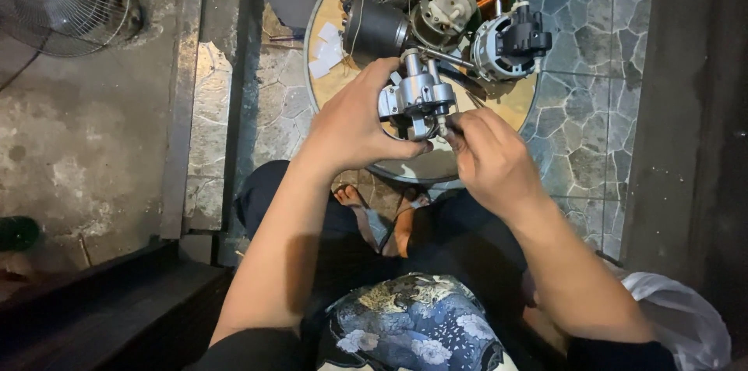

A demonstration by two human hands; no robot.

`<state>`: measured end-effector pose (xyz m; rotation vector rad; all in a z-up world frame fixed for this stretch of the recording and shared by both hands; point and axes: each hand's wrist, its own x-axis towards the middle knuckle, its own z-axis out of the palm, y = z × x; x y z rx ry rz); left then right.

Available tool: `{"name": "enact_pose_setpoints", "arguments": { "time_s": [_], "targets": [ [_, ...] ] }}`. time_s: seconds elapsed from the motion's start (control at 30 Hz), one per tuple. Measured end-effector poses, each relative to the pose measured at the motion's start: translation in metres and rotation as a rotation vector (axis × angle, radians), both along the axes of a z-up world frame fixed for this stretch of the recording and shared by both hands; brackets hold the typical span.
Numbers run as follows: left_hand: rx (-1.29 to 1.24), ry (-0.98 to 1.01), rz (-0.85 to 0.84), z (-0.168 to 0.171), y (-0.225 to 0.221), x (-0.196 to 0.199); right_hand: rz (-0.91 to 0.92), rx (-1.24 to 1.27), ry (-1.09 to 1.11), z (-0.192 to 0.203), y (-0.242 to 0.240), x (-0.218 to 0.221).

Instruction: The person is reassembling a gearbox unit, fitting the internal shaft and housing components together and using a screwdriver for adjustments.

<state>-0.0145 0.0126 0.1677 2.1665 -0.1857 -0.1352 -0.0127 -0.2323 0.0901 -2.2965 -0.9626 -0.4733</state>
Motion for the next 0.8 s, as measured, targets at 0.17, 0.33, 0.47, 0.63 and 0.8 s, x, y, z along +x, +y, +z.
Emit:
{"name": "enact_pose_setpoints", "arguments": {
  "time_s": [0.17,0.33,0.47,0.63,0.8],
  "targets": [
    [-0.002,-0.002,0.006,-0.001,-0.002,0.001,-0.012,-0.029,0.066,0.012,0.003,-0.004],
    [-0.009,0.0,0.028,0.002,-0.003,-0.003,-0.05,0.069,0.106,0.018,0.01,-0.011],
    [-0.03,0.013,0.049,-0.003,-0.002,-0.003,-0.02,0.206,0.33,0.032,0.001,-0.007],
    [-0.054,0.029,0.042,-0.007,-0.003,-0.002,-0.145,0.618,0.643,-0.01,0.002,-0.021],
    [-0.035,0.032,0.038,-0.005,-0.001,0.0,-0.209,0.903,0.775,-0.048,0.03,-0.025]
  ]
}}
